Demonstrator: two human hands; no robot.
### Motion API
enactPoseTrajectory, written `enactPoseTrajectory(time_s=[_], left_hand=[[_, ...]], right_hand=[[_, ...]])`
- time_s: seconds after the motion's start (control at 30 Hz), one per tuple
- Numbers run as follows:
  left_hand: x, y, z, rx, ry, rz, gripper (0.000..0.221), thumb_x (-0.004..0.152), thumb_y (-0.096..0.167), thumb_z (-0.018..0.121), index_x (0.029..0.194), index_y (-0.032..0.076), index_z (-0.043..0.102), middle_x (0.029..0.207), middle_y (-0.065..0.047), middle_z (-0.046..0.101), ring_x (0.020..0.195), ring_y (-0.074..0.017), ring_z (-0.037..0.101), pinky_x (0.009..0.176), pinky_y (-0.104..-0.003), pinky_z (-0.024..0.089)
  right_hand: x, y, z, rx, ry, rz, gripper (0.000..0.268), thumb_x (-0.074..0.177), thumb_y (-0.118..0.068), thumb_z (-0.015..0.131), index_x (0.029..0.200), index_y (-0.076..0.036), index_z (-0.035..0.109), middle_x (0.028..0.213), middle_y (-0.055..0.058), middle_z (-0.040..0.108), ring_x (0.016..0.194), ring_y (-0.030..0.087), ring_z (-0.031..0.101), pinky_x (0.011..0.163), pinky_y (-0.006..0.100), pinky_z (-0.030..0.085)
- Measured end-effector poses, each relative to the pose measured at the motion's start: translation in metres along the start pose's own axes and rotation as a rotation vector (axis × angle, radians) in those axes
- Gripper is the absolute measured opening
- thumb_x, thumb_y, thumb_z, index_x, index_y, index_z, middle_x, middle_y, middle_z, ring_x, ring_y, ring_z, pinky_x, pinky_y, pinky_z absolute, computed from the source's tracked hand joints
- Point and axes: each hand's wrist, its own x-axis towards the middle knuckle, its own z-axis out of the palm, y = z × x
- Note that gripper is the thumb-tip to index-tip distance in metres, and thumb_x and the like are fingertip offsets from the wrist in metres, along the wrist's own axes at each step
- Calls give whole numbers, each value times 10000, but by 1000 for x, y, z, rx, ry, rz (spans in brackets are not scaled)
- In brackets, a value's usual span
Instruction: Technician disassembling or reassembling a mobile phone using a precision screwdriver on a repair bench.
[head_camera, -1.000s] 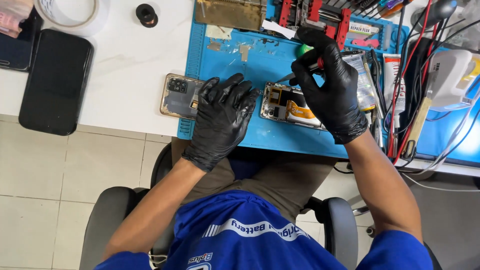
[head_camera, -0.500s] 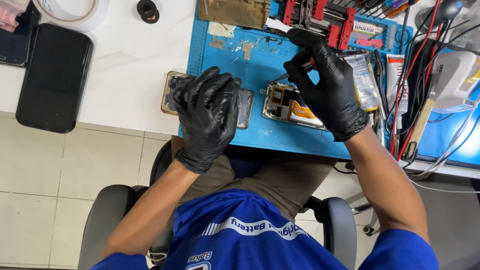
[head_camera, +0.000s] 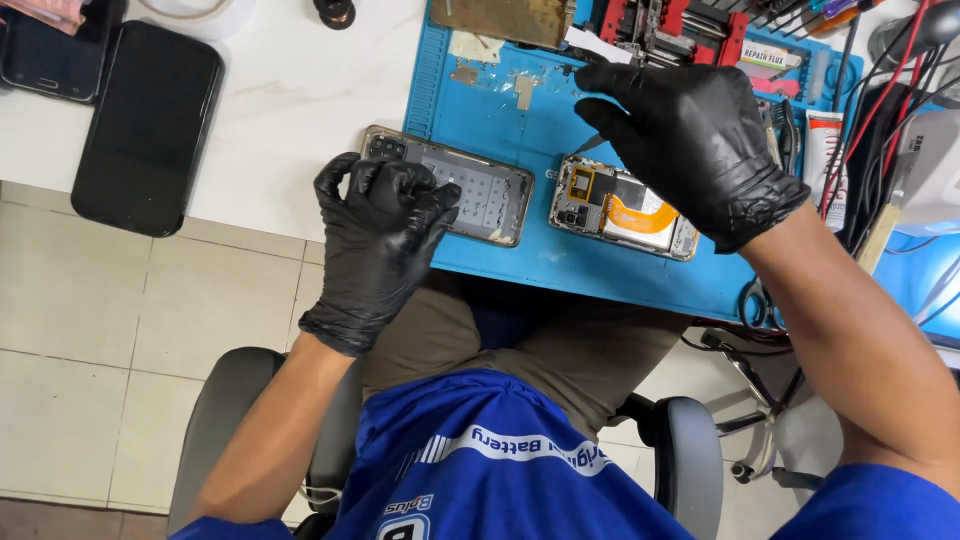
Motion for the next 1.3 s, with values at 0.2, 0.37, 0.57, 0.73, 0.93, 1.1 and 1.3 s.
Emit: enactPoseTrajectory(time_s=[0.2, 0.37, 0.57, 0.73, 0.93, 1.1, 1.3], left_hand=[[4, 10, 1, -14, 36, -9, 276, 1051, 36, 882, 1204, 225, 752, 1204, -77, 666, 1204, -365, 646, 1147, -528, 360], [2, 8, 6, -8, 138, -22, 258, 1073, 28, 883, 1249, 162, 749, 1231, -120, 685, 1198, -389, 656, 1098, -546, 421], [5, 10, 1, -33, 235, -32, 195, 1085, -23, 818, 1240, 94, 803, 1246, -176, 693, 1156, -417, 675, 1034, -562, 467], [5, 10, -4, -60, 277, -46, 137, 1066, -25, 815, 1165, 70, 815, 1213, -171, 678, 1130, -408, 670, 1011, -550, 470], [-2, 10, 3, -11, 247, -51, 204, 1080, 16, 835, 1249, 111, 772, 1240, -162, 686, 1158, -398, 682, 1016, -552, 496], [-4, 9, 17, -53, 388, 35, 186, 976, 94, 907, 1125, 89, 796, 1161, -155, 734, 1101, -414, 718, 1045, -596, 472], [-11, 11, 34, 26, 417, 32, 176, 1002, 119, 859, 1147, 79, 769, 1212, -193, 720, 1132, -457, 682, 1048, -650, 476]], right_hand=[[7, -7, -1, 54, 13, 10, 125, 1222, -120, 825, 1296, -35, 880, 944, 137, 850, 784, 301, 812, 685, 455, 626], [8, -5, -6, 322, -164, 79, 515, 1124, 31, 760, 1591, -10, 548, 1173, 219, 702, 877, 327, 719, 779, 493, 585], [6, -13, -12, 326, -203, 128, 641, 1131, 41, 733, 1712, -46, 476, 1102, 193, 769, 859, 362, 746, 751, 517, 592], [7, -34, -9, 401, -110, 143, 651, 1123, 114, 785, 1697, -12, 506, 1021, 177, 800, 857, 307, 783, 781, 462, 619], [-5, -96, 20, 817, 187, 301, 549, 1149, 158, 735, 1616, -18, 504, 1013, 160, 768, 890, 281, 848, 857, 363, 761], [-4, -101, 49, 842, 451, 322, 478, 1085, 166, 741, 1522, 46, 591, 1031, 251, 805, 810, 375, 834, 799, 482, 700], [-2, -102, 43, 937, 483, 312, 390, 1104, 148, 696, 1468, 82, 574, 1040, 314, 785, 813, 392, 828, 716, 498, 710]])
